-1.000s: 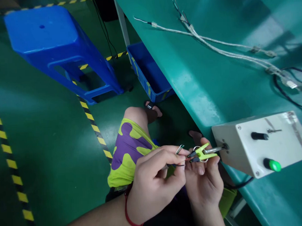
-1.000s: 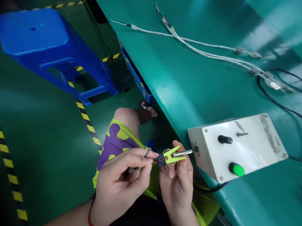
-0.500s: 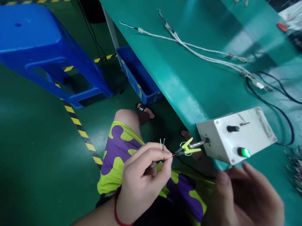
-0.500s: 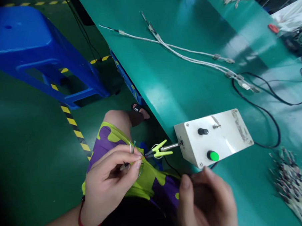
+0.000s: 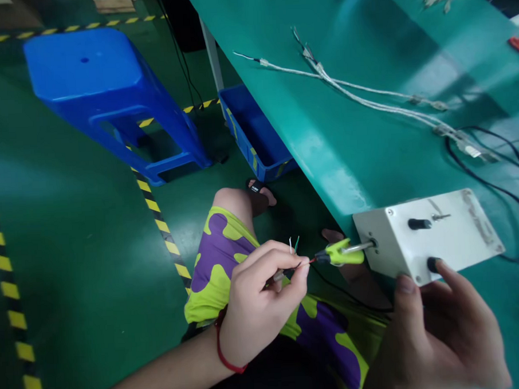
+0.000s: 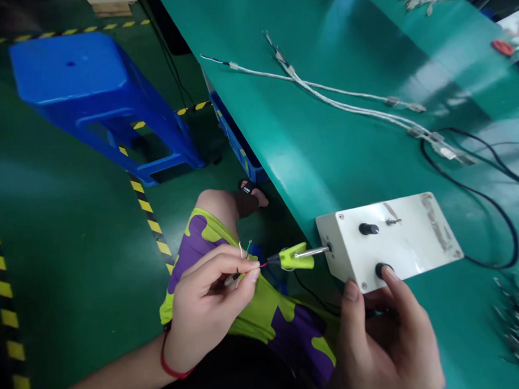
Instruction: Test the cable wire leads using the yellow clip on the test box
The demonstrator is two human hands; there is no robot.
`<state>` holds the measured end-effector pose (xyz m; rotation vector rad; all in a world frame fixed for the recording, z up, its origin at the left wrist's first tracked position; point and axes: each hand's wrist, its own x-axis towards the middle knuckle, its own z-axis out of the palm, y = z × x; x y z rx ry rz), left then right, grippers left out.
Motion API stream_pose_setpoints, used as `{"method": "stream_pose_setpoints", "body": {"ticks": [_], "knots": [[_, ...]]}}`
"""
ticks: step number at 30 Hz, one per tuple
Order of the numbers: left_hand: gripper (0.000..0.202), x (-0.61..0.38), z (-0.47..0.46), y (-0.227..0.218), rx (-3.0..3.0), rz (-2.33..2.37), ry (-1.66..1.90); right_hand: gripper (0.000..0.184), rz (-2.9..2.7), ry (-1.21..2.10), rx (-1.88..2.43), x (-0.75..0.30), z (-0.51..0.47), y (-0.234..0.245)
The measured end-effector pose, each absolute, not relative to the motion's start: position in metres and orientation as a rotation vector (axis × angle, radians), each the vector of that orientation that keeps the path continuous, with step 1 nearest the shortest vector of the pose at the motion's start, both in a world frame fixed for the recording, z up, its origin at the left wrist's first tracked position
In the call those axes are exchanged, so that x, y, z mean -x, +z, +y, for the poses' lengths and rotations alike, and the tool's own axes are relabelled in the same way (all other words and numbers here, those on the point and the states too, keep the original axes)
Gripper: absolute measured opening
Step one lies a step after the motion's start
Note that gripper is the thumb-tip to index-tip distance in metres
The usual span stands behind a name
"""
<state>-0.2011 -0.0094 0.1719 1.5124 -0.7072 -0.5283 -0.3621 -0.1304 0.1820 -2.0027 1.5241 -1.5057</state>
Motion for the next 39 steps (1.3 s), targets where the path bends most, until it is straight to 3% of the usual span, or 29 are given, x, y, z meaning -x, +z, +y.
{"method": "stream_pose_setpoints", "body": {"ticks": [3, 7, 10, 17, 21, 30, 39], "knots": [[0.016, 0.201, -0.005, 0.171, -1.511, -0.685, -0.538, 0.048, 1.494, -1.453, 1.889, 0.354, -0.128, 0.187], [0.020, 0.201, 0.002, 0.171, -1.517, -0.679, -0.523, 0.050, 1.304, -1.037, 1.681, 0.338, -0.123, 0.193], [0.022, 0.202, 0.005, 0.175, -1.499, -0.696, -0.499, 0.047, 1.218, -0.914, 1.548, 0.332, -0.116, 0.196], [0.027, 0.212, 0.008, 0.189, -1.481, -0.853, -0.444, 0.020, 1.008, -0.700, 1.130, 0.335, -0.078, 0.199], [0.027, 0.219, 0.010, 0.192, -1.422, -0.928, -0.408, 0.006, 0.904, -0.694, 0.955, 0.338, -0.065, 0.200], [0.026, 0.229, 0.016, 0.194, -1.385, -0.955, -0.433, 0.004, 0.853, -0.712, 0.862, 0.352, -0.060, 0.201], [0.023, 0.232, 0.019, 0.207, -1.221, -0.891, -0.850, 0.011, 0.935, -0.711, 0.804, 0.361, -0.063, 0.208]]}}
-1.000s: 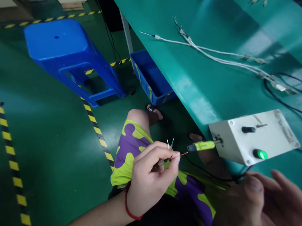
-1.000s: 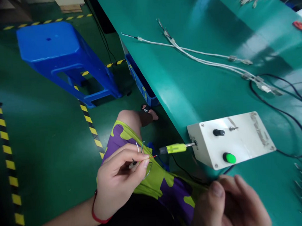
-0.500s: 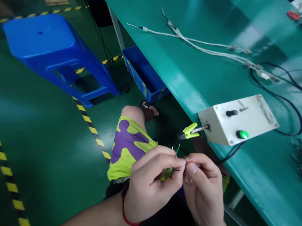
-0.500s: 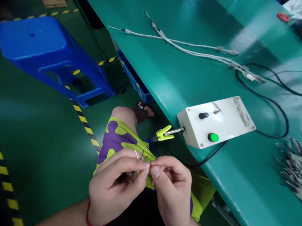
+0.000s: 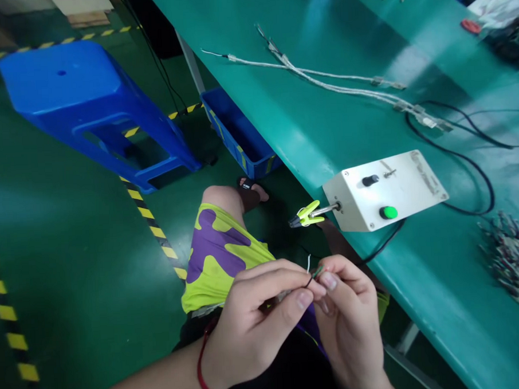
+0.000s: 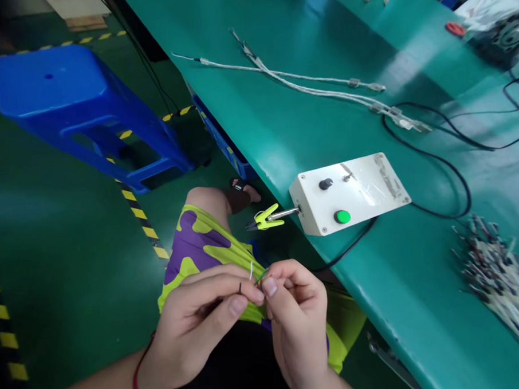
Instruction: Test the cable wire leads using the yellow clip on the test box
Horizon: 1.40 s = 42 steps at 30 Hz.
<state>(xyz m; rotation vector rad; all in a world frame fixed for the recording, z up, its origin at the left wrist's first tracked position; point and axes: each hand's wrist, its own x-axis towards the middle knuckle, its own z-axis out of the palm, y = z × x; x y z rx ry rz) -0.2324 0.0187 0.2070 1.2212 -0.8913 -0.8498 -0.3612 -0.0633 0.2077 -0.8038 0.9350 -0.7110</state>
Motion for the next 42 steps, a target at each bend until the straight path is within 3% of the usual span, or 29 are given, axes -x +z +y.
{"method": "stream_pose_setpoints", "body": {"ticks": [21, 25, 42], "knots": [[0.021, 0.243, 0.018, 0.205, -1.057, -0.563, -1.317, 0.020, 0.879, -0.759, 0.872, 0.374, -0.065, 0.205], [0.023, 0.246, 0.018, 0.204, -0.960, -0.429, -1.424, 0.011, 0.848, -0.736, 0.858, 0.375, -0.062, 0.203], [0.022, 0.269, 0.028, 0.220, -0.855, -0.295, -1.485, 0.012, 0.800, -0.739, 0.836, 0.391, -0.047, 0.210]]}}
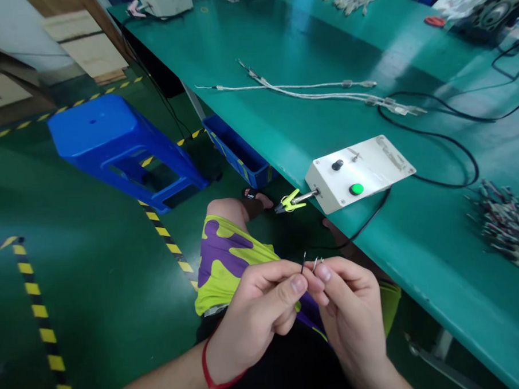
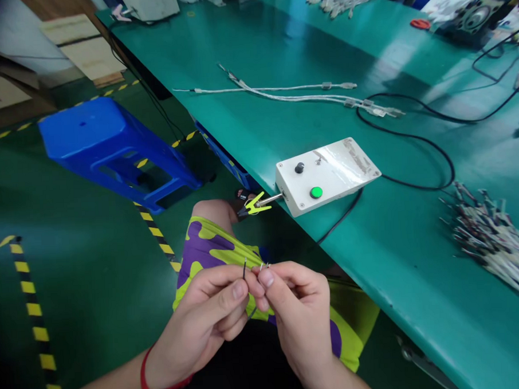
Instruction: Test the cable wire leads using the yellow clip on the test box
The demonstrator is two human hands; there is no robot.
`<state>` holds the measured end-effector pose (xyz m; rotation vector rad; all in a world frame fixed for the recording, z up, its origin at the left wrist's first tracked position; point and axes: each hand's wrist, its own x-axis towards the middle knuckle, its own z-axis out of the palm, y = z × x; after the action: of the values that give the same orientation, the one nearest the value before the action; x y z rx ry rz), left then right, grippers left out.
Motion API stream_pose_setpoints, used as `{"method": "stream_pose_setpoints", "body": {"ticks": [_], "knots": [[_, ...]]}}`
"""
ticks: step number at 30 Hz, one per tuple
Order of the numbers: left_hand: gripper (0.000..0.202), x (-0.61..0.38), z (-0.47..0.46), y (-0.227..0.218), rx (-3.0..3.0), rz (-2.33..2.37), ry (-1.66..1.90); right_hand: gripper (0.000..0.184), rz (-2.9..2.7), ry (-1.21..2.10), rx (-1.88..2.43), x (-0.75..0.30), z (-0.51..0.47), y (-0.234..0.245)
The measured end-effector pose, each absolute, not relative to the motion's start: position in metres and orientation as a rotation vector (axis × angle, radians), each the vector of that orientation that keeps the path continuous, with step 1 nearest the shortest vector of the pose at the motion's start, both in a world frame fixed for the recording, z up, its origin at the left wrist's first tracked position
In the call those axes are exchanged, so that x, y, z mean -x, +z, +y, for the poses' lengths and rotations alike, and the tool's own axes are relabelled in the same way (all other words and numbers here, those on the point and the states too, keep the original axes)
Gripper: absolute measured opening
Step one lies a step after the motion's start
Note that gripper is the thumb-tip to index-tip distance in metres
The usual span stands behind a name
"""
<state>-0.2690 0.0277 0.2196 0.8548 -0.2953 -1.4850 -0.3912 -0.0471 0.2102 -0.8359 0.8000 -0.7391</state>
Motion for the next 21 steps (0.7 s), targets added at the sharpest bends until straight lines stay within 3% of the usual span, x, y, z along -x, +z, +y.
{"method": "stream_pose_setpoints", "body": {"ticks": [21], "knots": [[0.024, 0.306, 0.087, 0.244, -0.862, -0.358, -1.445, 0.017, 0.726, -0.840, 0.929, 0.425, 0.011, 0.230]]}}
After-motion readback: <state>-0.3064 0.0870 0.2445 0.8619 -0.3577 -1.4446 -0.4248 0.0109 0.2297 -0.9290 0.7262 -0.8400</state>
